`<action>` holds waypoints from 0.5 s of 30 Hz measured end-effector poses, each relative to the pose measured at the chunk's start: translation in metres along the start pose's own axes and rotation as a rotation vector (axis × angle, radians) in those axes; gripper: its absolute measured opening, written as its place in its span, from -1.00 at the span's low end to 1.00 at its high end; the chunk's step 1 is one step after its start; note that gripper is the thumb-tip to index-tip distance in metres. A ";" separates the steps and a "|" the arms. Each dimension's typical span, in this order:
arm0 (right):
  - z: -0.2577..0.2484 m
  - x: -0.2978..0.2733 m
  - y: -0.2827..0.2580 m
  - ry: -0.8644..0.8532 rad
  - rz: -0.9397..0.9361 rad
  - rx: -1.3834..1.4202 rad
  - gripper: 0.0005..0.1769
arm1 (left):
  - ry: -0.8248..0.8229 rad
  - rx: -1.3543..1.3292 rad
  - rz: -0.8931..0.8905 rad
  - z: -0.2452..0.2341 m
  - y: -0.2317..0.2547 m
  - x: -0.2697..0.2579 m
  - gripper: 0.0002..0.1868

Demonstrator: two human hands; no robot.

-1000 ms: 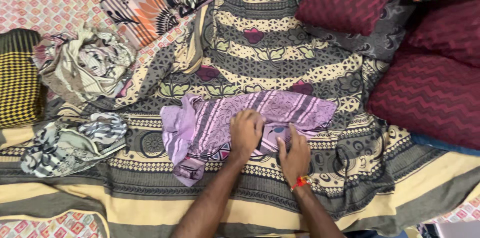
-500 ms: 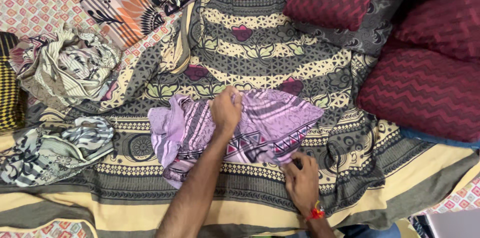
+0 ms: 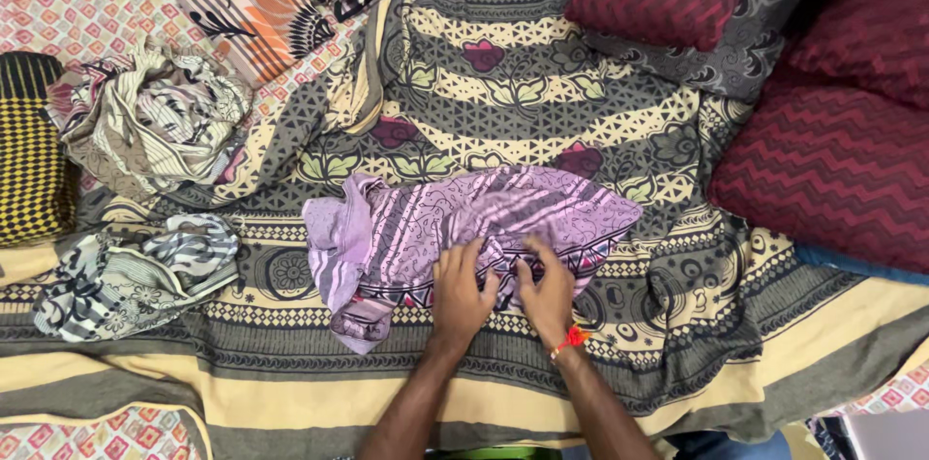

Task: The person folds a purple patterned cloth on a bed by hand, smoothing the surface and folding the sides inward multiple times.

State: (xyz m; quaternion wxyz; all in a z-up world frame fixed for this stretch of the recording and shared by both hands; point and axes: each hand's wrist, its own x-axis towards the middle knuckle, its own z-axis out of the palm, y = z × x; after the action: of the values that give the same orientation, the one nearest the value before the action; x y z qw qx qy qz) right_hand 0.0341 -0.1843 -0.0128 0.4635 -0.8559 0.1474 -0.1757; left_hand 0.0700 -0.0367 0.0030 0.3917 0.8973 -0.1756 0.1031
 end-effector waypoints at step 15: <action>0.014 -0.002 0.010 0.079 -0.108 -0.184 -0.86 | 0.213 -0.440 -0.239 -0.005 -0.008 -0.017 -0.88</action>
State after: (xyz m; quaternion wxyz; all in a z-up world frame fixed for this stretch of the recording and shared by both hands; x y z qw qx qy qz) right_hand 0.0371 -0.1788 -0.0288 0.3668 -0.8939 0.1347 -0.2195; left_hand 0.0567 -0.0244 -0.0045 0.6030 0.7890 -0.0444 0.1090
